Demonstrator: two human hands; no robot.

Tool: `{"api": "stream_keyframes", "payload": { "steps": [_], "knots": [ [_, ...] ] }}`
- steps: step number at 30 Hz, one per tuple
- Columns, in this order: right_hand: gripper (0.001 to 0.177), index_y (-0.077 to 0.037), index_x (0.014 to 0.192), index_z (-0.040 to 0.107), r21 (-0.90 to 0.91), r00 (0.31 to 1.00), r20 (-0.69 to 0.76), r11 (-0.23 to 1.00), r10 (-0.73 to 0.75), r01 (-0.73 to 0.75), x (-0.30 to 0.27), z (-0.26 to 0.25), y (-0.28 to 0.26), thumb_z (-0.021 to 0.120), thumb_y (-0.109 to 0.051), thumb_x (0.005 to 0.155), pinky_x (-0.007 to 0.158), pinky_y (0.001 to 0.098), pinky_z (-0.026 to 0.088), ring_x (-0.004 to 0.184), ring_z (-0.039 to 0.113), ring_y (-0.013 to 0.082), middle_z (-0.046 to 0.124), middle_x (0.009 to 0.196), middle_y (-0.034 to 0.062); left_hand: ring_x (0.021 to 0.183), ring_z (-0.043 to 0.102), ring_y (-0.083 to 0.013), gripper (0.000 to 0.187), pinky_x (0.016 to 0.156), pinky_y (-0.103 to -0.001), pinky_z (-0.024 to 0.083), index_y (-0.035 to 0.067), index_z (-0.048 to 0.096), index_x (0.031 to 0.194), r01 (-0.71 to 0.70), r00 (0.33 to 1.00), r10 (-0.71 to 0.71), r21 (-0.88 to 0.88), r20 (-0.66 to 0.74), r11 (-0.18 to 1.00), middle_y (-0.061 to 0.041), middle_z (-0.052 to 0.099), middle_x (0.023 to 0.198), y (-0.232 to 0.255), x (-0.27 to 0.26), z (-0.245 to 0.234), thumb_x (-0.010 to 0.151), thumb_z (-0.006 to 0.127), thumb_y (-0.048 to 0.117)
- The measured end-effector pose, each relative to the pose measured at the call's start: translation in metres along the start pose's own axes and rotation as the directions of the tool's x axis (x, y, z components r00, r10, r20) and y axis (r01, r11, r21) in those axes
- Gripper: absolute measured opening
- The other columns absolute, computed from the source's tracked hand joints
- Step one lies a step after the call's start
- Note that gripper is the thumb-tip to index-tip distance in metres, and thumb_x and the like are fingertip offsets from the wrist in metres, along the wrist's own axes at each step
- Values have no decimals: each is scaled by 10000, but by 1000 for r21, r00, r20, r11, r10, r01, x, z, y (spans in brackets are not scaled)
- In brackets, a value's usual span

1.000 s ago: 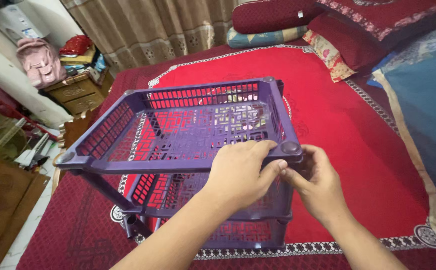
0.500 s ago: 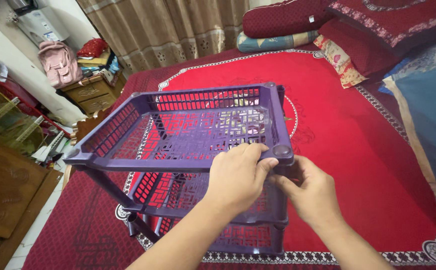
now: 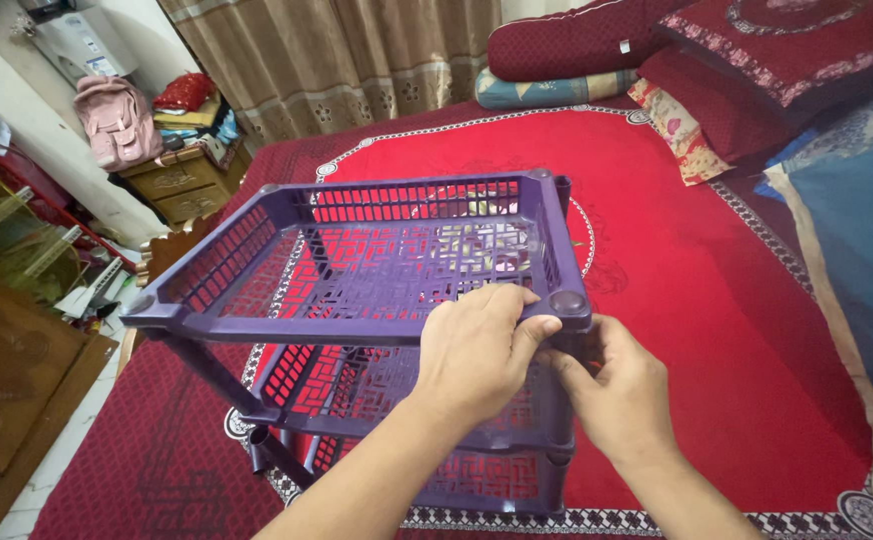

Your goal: The person disassembles a purple plastic three-tier storage rack on a bed. They remove the vertical support poles one by one and then detach the top basket layer from the remaining frame.

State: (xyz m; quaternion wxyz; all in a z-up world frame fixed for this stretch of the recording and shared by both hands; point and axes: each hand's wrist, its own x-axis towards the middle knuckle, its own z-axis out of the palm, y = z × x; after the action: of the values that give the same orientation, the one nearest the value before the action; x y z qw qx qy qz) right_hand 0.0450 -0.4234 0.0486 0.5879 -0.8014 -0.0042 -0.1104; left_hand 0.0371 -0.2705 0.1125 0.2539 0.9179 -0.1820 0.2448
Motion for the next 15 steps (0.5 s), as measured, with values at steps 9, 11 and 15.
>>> {"api": "stream_keyframes", "payload": {
  "steps": [9,11,15],
  "knots": [
    [381,-35,1149,668,-1,996,54,997,-73,73,-3,3,5,796,-134,803,738,312,622,909,780,140,804,1016,78,852,693,-341,330,707,-480,496,80,704,1006,-58,998,57,-39,-24,998,-117,721,864,-12,-5,-4,969,617,396],
    [378,-35,1165,668,19,994,61,995,-94,93,-3,5,9,782,-113,812,746,299,624,910,778,128,805,1018,74,850,692,-344,331,706,-480,498,78,707,1011,-49,999,49,-14,-21,999,-120,722,867,-13,-6,-6,966,623,395],
    [371,-30,1181,692,111,996,80,993,-37,28,3,4,20,782,-73,823,779,299,608,897,752,124,811,1001,60,889,704,-338,363,746,-468,521,84,702,1055,-29,1000,29,-25,-3,999,-125,732,918,-11,-3,-6,948,645,425]
  ]
}}
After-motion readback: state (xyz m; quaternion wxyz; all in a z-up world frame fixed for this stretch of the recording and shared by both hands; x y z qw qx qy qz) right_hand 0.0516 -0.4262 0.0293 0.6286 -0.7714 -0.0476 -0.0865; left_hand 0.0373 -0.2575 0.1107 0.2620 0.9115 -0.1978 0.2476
